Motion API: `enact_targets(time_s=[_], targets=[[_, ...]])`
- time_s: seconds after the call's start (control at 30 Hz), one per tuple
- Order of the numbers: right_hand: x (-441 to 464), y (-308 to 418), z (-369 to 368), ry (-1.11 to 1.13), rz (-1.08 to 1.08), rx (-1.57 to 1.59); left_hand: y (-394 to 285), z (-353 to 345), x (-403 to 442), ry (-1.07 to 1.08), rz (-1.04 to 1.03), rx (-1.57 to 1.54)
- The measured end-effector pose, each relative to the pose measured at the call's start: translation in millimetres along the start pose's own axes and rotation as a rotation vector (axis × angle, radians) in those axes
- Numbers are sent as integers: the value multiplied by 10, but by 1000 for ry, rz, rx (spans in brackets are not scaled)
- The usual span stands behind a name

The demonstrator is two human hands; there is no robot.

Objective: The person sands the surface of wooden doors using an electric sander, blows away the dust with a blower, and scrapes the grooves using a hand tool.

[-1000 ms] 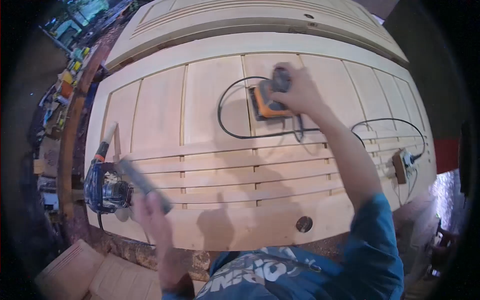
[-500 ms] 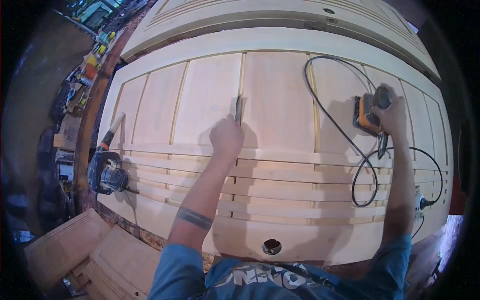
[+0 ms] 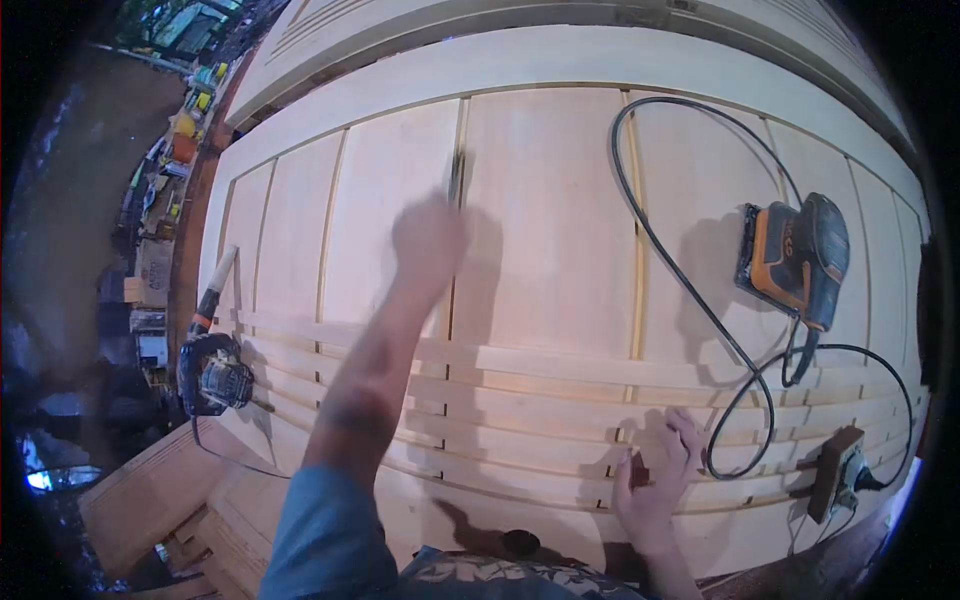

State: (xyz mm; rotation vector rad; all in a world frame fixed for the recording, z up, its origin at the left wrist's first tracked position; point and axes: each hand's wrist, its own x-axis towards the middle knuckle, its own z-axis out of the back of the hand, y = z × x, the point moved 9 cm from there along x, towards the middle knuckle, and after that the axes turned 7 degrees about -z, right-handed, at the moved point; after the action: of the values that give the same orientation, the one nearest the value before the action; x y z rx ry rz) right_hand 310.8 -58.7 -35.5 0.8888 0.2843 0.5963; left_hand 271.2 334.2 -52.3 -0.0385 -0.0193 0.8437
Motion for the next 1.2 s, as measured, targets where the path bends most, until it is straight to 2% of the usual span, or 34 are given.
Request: enact_targets(time_s=[0.07, 0.17, 0.3, 0.5, 0.6, 0.7, 0.77, 0.87, 0.97, 1.07, 1.17, 1.2], targets=[[-6, -55, -4, -23, 26, 38, 38, -48, -571, 149, 80, 64], [52, -25, -35, -24, 26, 28, 10, -81, -429, 80, 41, 68], [45, -25, -16, -22, 17, 7, -104, 42, 583, -70, -14, -12], [59, -44, -17, -13, 15, 28, -109, 140, 889, -107, 11, -63], [60, -31, -27, -16, 15, 12, -191, 107, 984, -63, -23, 24], [50, -54, -27, -17, 24, 16, -124, -3, 363, 182, 26, 152], [43, -83, -27, -22, 29, 48, -10, -64, -166, 136, 45, 173], [54, -96, -24, -37, 37, 85, -80, -43, -60, 62, -14, 250], [23, -79, -28, -21, 15, 52, -214, 78, 802, -148, -161, 135], [56, -88, -3, -7, 16, 58, -179, 17, 567, -79, -183, 200], [52, -116, -20, -27, 20, 109, -145, 8, -176, 98, -64, 240], [52, -115, -20, -32, 24, 108, -159, 17, -77, 52, -77, 256]])
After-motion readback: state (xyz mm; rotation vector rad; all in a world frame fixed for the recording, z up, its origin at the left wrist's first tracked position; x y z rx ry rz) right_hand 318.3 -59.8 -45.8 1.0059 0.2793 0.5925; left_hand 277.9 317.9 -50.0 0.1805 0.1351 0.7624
